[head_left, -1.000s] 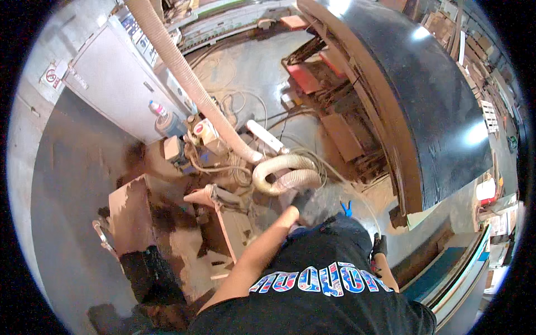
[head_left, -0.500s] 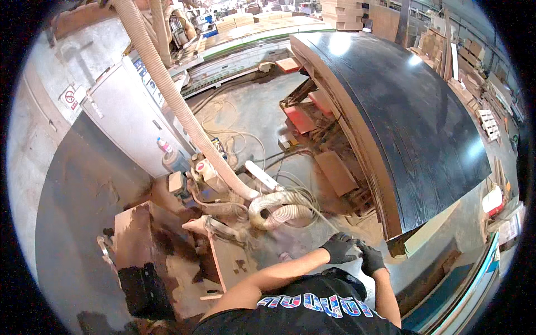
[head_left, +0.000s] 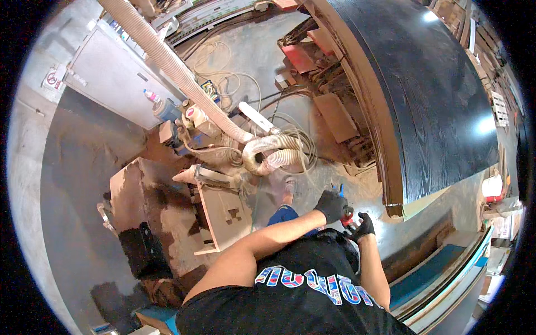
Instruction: The person uses a pneumatic nail gun to attach a thin wooden strip to the edge of a large black-finished wooden panel.
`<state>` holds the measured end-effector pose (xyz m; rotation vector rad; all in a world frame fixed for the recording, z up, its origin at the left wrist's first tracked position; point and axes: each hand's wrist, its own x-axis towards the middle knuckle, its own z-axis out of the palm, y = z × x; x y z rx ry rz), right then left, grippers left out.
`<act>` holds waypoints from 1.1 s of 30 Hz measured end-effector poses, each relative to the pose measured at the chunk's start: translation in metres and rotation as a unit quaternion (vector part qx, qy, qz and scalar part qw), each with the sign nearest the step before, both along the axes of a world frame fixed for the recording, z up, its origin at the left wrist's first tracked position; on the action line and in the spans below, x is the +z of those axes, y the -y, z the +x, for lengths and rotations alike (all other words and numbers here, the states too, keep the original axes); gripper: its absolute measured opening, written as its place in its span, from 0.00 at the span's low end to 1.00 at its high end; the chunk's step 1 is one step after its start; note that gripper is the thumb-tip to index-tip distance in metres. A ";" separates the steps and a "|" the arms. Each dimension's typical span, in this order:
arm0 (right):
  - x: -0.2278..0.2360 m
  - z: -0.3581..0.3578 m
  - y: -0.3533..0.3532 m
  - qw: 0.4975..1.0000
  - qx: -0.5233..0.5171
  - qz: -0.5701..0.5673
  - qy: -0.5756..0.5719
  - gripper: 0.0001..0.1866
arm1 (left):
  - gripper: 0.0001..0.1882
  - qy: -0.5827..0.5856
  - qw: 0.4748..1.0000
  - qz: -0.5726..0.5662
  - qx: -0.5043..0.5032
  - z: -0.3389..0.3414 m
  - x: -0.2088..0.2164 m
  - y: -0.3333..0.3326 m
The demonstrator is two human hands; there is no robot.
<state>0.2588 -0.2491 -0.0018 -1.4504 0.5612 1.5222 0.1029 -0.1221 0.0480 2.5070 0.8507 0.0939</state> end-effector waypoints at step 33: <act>-0.198 -0.025 -0.058 0.909 -0.078 -0.262 0.314 0.13 | 0.24 -0.335 0.871 -0.132 0.335 -0.107 -0.710 -0.465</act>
